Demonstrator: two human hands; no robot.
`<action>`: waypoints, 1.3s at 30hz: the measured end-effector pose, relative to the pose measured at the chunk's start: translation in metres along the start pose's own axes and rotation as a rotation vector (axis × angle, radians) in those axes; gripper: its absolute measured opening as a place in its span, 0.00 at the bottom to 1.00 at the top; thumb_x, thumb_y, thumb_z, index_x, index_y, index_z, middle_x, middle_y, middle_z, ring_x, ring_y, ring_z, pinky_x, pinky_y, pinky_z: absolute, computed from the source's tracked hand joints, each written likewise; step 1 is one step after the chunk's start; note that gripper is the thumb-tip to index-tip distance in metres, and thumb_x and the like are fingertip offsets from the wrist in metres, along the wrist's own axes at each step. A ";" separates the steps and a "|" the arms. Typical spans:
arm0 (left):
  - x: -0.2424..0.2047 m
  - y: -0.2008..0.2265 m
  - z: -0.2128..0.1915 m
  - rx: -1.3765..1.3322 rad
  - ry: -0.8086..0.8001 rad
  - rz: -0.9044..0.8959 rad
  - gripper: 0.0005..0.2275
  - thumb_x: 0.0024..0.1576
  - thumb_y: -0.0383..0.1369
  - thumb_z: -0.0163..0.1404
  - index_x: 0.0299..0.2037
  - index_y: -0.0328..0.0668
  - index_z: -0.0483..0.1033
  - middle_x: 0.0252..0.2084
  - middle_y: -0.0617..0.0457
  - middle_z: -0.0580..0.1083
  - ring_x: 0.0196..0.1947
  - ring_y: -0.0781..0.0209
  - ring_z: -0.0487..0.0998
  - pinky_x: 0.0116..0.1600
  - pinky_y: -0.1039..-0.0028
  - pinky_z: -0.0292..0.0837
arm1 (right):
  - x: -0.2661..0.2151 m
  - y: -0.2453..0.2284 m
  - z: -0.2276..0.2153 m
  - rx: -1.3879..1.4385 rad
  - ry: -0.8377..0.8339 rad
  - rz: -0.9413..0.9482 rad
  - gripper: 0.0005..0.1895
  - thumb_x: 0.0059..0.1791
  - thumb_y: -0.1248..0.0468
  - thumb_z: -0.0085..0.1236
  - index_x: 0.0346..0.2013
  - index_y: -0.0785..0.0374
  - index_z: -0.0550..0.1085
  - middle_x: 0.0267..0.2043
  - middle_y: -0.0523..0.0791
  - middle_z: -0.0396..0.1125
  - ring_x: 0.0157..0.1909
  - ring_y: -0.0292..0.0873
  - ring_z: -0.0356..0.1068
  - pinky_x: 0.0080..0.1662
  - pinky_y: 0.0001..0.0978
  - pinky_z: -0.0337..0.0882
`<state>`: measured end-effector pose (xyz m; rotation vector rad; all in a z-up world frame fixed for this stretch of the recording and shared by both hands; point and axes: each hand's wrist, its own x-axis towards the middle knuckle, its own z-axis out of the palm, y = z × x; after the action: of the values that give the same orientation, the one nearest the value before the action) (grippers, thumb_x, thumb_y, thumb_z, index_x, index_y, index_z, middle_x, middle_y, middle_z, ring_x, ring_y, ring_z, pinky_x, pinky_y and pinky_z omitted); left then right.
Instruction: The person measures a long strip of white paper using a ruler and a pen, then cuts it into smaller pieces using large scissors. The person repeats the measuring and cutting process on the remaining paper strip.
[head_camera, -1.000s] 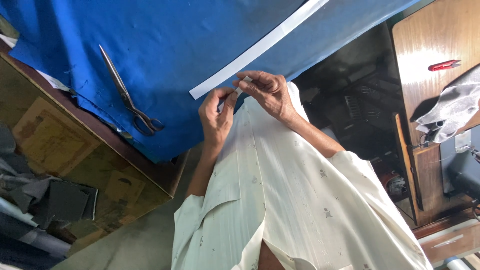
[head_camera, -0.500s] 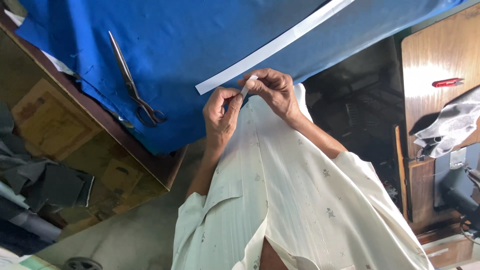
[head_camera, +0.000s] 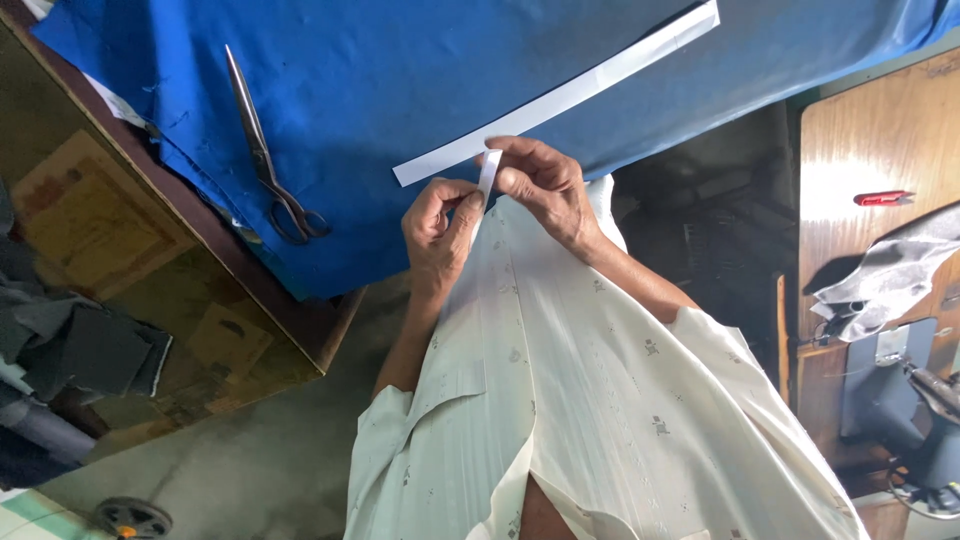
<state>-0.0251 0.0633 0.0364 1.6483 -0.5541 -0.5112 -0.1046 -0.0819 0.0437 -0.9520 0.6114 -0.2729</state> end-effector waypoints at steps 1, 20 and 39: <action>0.000 0.001 0.000 -0.022 0.020 -0.018 0.04 0.62 0.29 0.57 0.39 0.37 0.79 0.31 0.47 0.75 0.31 0.61 0.79 0.37 0.73 0.76 | 0.001 0.014 -0.009 -0.028 -0.015 0.005 0.15 0.51 0.67 0.66 0.51 0.70 0.77 0.41 0.53 0.76 0.45 0.41 0.78 0.51 0.35 0.79; -0.001 0.001 0.013 -0.067 0.039 -0.066 0.04 0.64 0.30 0.54 0.41 0.39 0.77 0.34 0.48 0.74 0.36 0.66 0.76 0.42 0.73 0.73 | 0.002 0.010 -0.002 -0.067 0.000 -0.121 0.03 0.51 0.74 0.66 0.37 0.72 0.78 0.30 0.47 0.68 0.35 0.30 0.71 0.37 0.20 0.72; 0.045 -0.025 0.006 -0.269 -0.043 0.031 0.08 0.63 0.32 0.59 0.49 0.44 0.79 0.41 0.47 0.73 0.40 0.63 0.76 0.49 0.71 0.73 | 0.005 0.025 -0.007 -0.191 -0.085 -0.163 0.05 0.58 0.68 0.56 0.44 0.69 0.75 0.34 0.44 0.68 0.42 0.32 0.69 0.46 0.28 0.72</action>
<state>0.0084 0.0339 0.0097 1.3735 -0.5176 -0.5735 -0.1060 -0.0746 0.0180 -1.1937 0.4886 -0.3213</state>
